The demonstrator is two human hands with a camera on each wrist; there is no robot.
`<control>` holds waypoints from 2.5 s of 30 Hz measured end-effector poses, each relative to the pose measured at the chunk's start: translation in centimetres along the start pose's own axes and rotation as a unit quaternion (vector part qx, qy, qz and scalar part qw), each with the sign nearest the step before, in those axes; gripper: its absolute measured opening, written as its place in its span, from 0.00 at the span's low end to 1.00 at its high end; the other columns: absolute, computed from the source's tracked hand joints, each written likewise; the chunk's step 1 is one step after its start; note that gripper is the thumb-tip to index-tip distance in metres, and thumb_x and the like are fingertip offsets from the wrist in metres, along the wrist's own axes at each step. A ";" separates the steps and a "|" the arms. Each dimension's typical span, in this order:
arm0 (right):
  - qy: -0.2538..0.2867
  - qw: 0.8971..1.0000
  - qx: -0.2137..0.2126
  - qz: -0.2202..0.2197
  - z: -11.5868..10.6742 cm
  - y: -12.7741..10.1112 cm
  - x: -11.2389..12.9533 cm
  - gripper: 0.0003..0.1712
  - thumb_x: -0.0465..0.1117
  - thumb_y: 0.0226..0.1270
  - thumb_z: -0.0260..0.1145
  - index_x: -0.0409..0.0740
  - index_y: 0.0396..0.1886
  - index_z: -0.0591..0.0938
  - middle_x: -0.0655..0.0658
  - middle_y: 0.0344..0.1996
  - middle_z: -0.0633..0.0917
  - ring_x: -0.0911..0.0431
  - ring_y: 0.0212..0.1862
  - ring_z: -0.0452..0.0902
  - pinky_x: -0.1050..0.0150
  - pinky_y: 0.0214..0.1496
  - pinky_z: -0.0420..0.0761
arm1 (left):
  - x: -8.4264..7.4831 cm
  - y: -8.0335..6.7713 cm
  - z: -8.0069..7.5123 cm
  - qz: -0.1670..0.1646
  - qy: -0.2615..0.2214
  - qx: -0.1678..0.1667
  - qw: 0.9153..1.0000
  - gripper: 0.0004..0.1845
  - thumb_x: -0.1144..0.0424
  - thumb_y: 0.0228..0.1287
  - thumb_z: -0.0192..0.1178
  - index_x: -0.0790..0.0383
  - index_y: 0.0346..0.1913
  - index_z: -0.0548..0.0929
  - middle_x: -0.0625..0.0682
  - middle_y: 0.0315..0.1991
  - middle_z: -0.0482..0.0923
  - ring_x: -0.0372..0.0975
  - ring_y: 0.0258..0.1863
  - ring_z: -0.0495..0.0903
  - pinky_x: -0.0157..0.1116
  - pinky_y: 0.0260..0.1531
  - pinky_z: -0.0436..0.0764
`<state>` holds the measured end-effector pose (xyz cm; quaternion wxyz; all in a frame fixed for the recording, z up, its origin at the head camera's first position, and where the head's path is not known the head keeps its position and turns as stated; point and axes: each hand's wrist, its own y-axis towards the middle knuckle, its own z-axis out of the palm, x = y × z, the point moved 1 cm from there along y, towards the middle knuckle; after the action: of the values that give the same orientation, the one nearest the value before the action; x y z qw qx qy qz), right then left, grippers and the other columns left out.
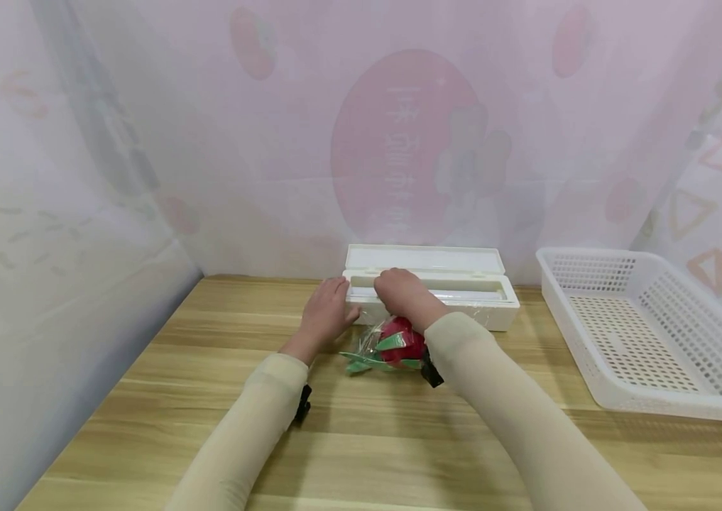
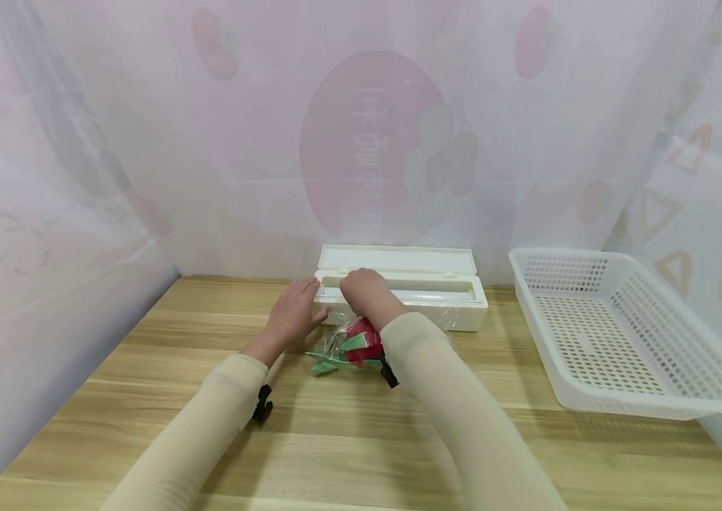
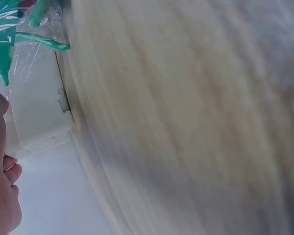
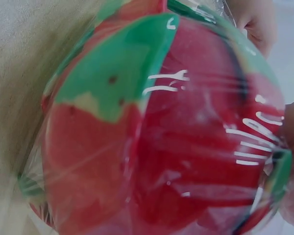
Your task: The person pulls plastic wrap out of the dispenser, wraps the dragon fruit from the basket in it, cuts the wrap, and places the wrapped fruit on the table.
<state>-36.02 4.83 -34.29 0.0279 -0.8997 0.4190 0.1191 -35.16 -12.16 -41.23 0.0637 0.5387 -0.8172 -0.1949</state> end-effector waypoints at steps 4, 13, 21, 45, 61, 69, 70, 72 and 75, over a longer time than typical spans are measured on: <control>-0.002 1.000 0.003 0.003 0.1 -0.1 -0.2 0.05 0.28 0.60 0.64 0.41 0.28 0.83 0.42 0.32 0.83 0.48 0.35 0.79 0.56 0.42 0.82 | -0.1 0.1 0.1 -0.002 -0.001 -0.001 1.000 0.32 0.52 0.67 0.59 0.75 0.64 0.69 0.65 0.63 0.70 0.54 0.65 0.65 0.44 0.70 0.56; 0.002 1.000 0.014 0.004 0.3 -0.7 -1.1 0.05 0.30 0.61 0.66 0.42 0.28 0.82 0.43 0.30 0.82 0.49 0.35 0.79 0.56 0.43 0.82 | -0.1 0.3 0.4 0.002 0.003 -0.003 1.000 0.32 0.53 0.67 0.59 0.76 0.63 0.70 0.65 0.62 0.71 0.53 0.64 0.66 0.43 0.70 0.56; 0.052 0.997 0.034 0.035 0.2 -1.3 -2.5 0.10 0.33 0.67 0.62 0.43 0.25 0.81 0.44 0.28 0.82 0.51 0.33 0.78 0.56 0.40 0.82 | 0.0 0.3 0.4 -0.008 0.004 0.009 1.000 0.32 0.52 0.68 0.57 0.76 0.64 0.69 0.64 0.63 0.70 0.53 0.65 0.65 0.43 0.70 0.55; 0.017 1.000 0.019 0.019 1.8 -5.4 -6.5 0.03 0.29 0.62 0.66 0.39 0.32 0.82 0.44 0.30 0.81 0.49 0.36 0.78 0.56 0.44 0.82 | 0.3 0.4 0.8 -0.002 -0.001 0.006 1.000 0.33 0.52 0.67 0.58 0.76 0.65 0.68 0.65 0.64 0.68 0.54 0.66 0.64 0.46 0.70 0.55; -0.016 0.999 -0.043 0.014 3.1 -8.9 -9.2 0.05 0.26 0.59 0.65 0.37 0.28 0.78 0.43 0.27 0.78 0.47 0.33 0.75 0.53 0.41 0.79 | 1.0 0.3 0.6 -0.024 0.008 0.028 0.999 0.34 0.52 0.68 0.58 0.75 0.66 0.66 0.64 0.66 0.67 0.53 0.67 0.63 0.43 0.71 0.54; -0.045 0.996 -0.079 -0.001 4.1 -9.6 -10.1 0.06 0.25 0.56 0.66 0.36 0.28 0.77 0.43 0.26 0.77 0.48 0.31 0.74 0.54 0.38 0.79 | 1.1 0.0 0.5 -0.018 0.003 0.032 0.999 0.34 0.51 0.69 0.56 0.75 0.67 0.65 0.65 0.66 0.66 0.54 0.67 0.62 0.45 0.71 0.51; -0.048 0.995 -0.085 -0.003 4.2 -9.8 -10.3 0.07 0.25 0.56 0.67 0.36 0.28 0.77 0.43 0.25 0.76 0.48 0.31 0.74 0.54 0.37 0.79 | 1.1 0.0 0.5 -0.018 0.004 0.031 0.999 0.34 0.51 0.68 0.56 0.75 0.67 0.66 0.65 0.66 0.66 0.54 0.67 0.62 0.45 0.71 0.51; -0.048 0.994 -0.097 -0.008 4.5 -10.2 -10.6 0.06 0.25 0.56 0.67 0.35 0.28 0.77 0.43 0.25 0.76 0.48 0.30 0.74 0.55 0.36 0.79 | 1.0 0.0 0.5 -0.018 0.006 0.029 0.999 0.34 0.52 0.68 0.57 0.76 0.66 0.66 0.65 0.66 0.66 0.54 0.67 0.62 0.45 0.71 0.52; -0.042 0.992 -0.114 -0.018 4.7 -10.6 -11.0 0.06 0.26 0.57 0.67 0.34 0.28 0.77 0.42 0.24 0.76 0.48 0.29 0.73 0.55 0.33 0.79 | 1.0 0.0 0.5 -0.017 0.008 0.031 0.999 0.34 0.52 0.68 0.56 0.75 0.67 0.66 0.65 0.66 0.66 0.54 0.67 0.62 0.45 0.71 0.51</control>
<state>-35.71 20.67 -36.79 -0.0555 -0.8984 0.3851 0.2038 -35.71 -12.93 -41.85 0.0499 0.5553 -0.8134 -0.1660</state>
